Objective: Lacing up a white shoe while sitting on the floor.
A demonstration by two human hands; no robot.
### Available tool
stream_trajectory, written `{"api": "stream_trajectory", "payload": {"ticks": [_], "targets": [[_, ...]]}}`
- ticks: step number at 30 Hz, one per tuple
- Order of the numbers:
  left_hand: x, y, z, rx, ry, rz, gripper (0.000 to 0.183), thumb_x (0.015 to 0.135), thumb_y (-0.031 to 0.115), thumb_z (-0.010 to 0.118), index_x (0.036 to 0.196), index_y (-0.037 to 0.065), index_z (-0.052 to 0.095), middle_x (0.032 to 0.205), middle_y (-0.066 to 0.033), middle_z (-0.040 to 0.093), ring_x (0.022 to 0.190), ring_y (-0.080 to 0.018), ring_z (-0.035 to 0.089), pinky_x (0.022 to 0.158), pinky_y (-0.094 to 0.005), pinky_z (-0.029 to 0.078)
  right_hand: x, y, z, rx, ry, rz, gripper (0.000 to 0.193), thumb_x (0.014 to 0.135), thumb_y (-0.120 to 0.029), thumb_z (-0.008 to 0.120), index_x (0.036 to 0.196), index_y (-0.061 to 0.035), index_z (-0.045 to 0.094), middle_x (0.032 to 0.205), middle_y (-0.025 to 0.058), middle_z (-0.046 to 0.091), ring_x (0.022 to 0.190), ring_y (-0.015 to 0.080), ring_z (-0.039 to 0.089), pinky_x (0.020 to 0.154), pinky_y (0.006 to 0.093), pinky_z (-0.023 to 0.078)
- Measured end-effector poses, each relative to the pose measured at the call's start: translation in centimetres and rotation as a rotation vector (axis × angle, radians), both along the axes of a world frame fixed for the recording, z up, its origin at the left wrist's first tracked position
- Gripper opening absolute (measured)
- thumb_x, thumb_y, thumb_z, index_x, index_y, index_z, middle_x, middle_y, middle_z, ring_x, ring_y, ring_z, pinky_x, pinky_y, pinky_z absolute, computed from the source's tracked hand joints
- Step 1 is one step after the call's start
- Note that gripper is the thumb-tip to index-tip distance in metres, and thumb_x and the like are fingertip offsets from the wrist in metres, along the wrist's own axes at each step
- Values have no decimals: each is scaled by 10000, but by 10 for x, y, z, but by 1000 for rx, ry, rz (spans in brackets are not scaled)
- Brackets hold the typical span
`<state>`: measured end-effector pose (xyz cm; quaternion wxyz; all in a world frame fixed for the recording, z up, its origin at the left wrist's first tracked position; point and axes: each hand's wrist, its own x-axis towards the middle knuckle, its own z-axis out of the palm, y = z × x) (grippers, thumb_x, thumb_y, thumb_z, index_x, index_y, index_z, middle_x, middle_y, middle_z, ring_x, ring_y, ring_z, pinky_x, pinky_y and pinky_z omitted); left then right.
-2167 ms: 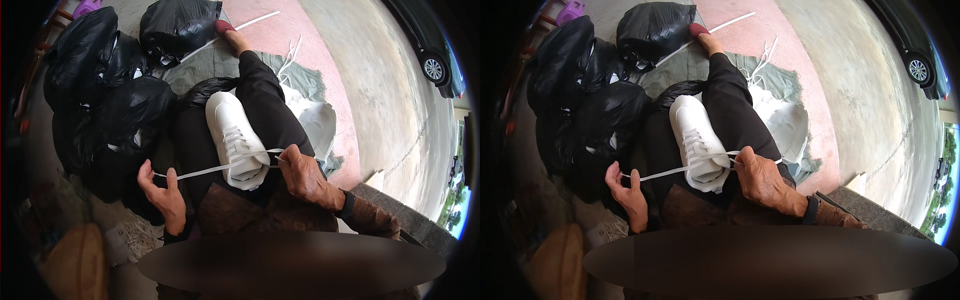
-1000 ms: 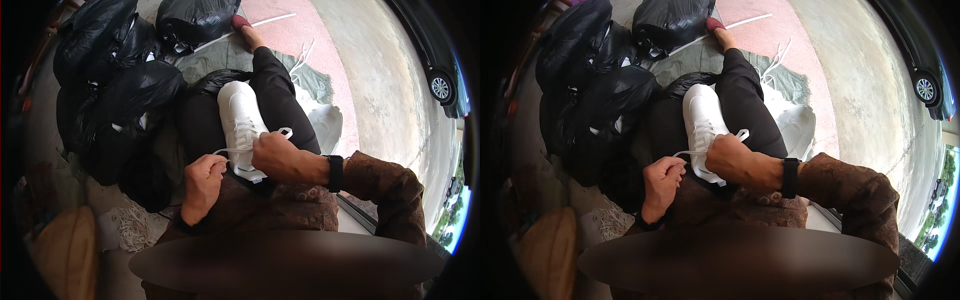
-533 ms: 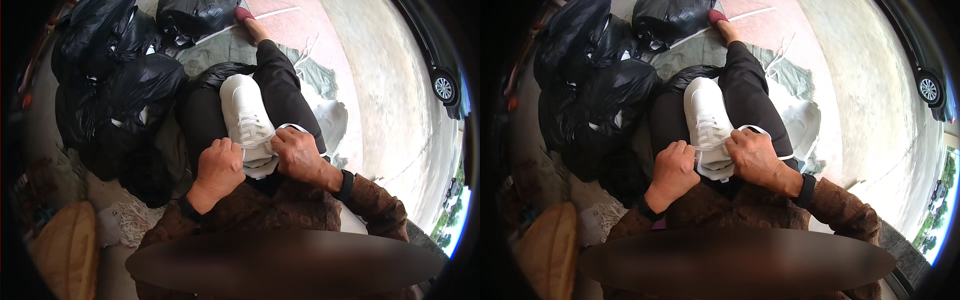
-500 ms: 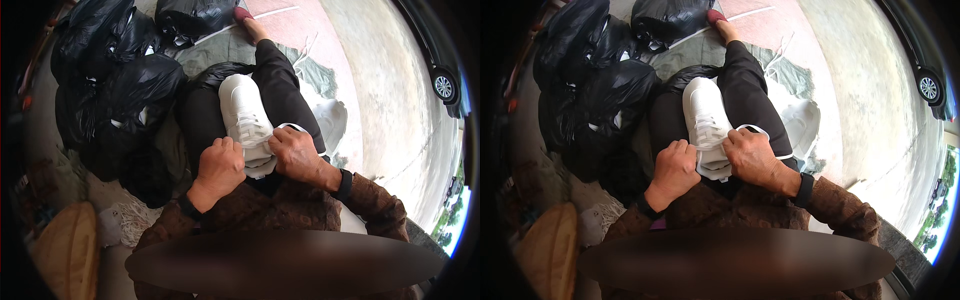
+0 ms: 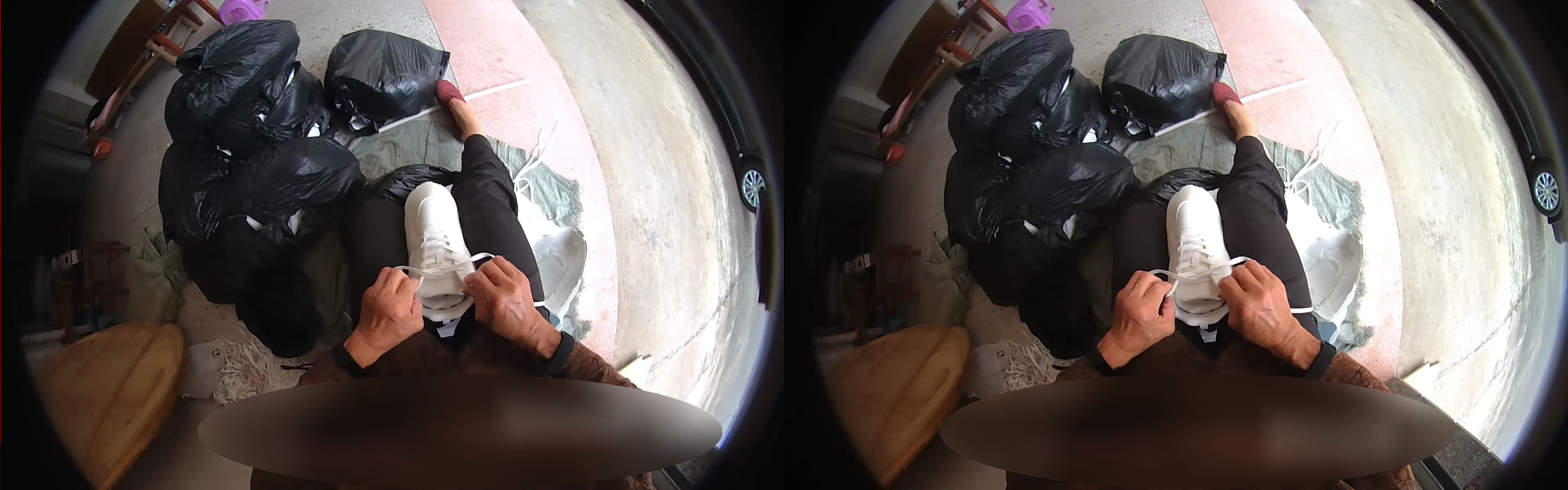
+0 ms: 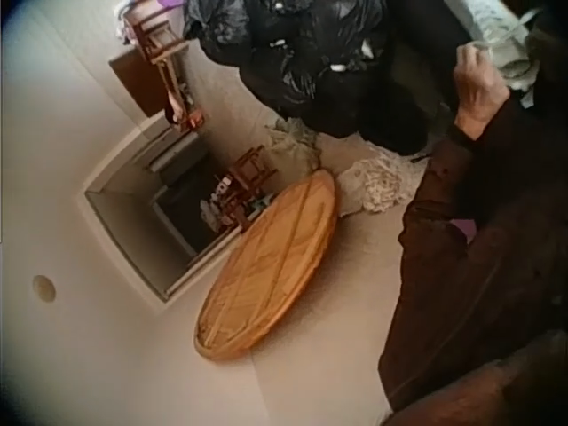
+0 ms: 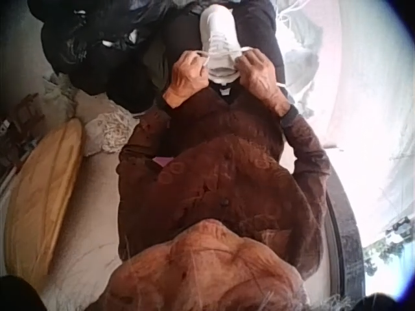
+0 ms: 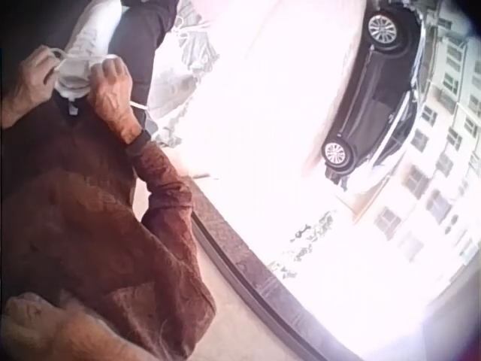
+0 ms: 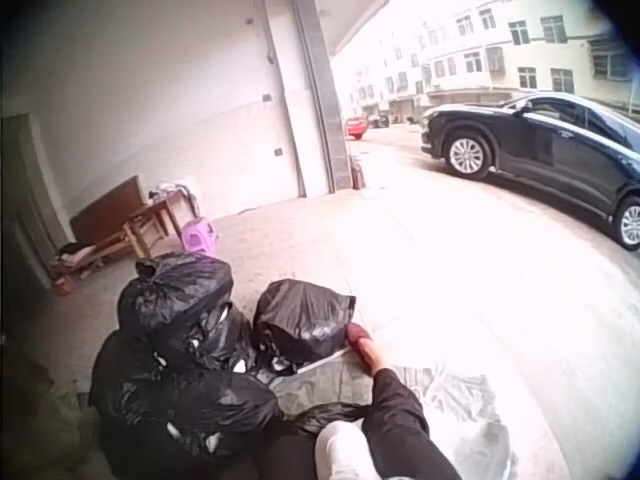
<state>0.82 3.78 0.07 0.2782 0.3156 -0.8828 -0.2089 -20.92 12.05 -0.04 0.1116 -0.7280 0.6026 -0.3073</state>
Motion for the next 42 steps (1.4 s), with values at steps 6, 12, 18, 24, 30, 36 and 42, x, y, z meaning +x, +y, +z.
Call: {"api": "stream_trajectory", "payload": {"ticks": [6, 12, 18, 24, 30, 36, 42], "targets": [[6, -2, 6, -155, -67, -65, 262, 637, 1, 633, 893, 22, 580, 783, -132, 565, 737, -309, 601, 617, -395, 520, 13, -14, 5, -7, 63, 58, 178, 674, 17, 698, 834, -37, 639, 900, 93, 600, 823, 282, 597, 729, 394, 508], [-8, 19, -7, -85, -205, -32, 261, 671, 53, 642, 908, 13, 539, 821, -156, 596, 787, -317, 632, 683, -389, 547, 9, 0, -10, -22, 70, -31, 226, 730, 36, 666, 934, -40, 606, 825, 130, 620, 767, 346, 649, 656, 433, 528], [-8, 25, -19, -57, -160, 85, 237, 682, 65, 639, 893, 0, 554, 807, -156, 615, 738, -311, 645, 676, -378, 551, 25, -4, 5, -38, 51, -144, 211, 716, 23, 697, 884, -49, 593, 783, 106, 608, 750, 338, 643, 653, 433, 525], [-7, 7, -4, -315, -406, -237, 133, 712, 161, 648, 755, 35, 649, 748, -120, 622, 706, -247, 641, 598, -337, 538, 23, -6, -5, 27, -57, -244, 231, 684, 52, 738, 830, -38, 582, 760, 127, 645, 694, 320, 671, 618, 384, 532], [-9, -14, 10, -682, -277, -541, 160, 714, 189, 642, 767, 56, 713, 802, -97, 568, 896, -259, 570, 675, -356, 539, 24, -2, 7, -10, 140, 1, 134, 702, -24, 653, 818, -78, 615, 765, 113, 590, 723, 319, 645, 598, 430, 529], [-6, 21, -4, 429, 167, -30, 87, 837, 93, 614, 846, 10, 635, 757, -85, 631, 718, -242, 619, 667, -375, 520, 11, -9, -8, 7, 664, 347, 95, 757, -98, 622, 831, -41, 603, 819, 138, 581, 741, 296, 632, 544, 377, 533], [35, 37, 50, 1229, 492, 416, 152, 913, 132, 659, 917, -18, 687, 749, -36, 670, 627, -62, 575, 570, -262, 479, 27, -32, 15, 146, 769, 516, 172, 769, -131, 629, 855, 5, 567, 810, 156, 606, 723, 280, 621, 573, 347, 527]]}}
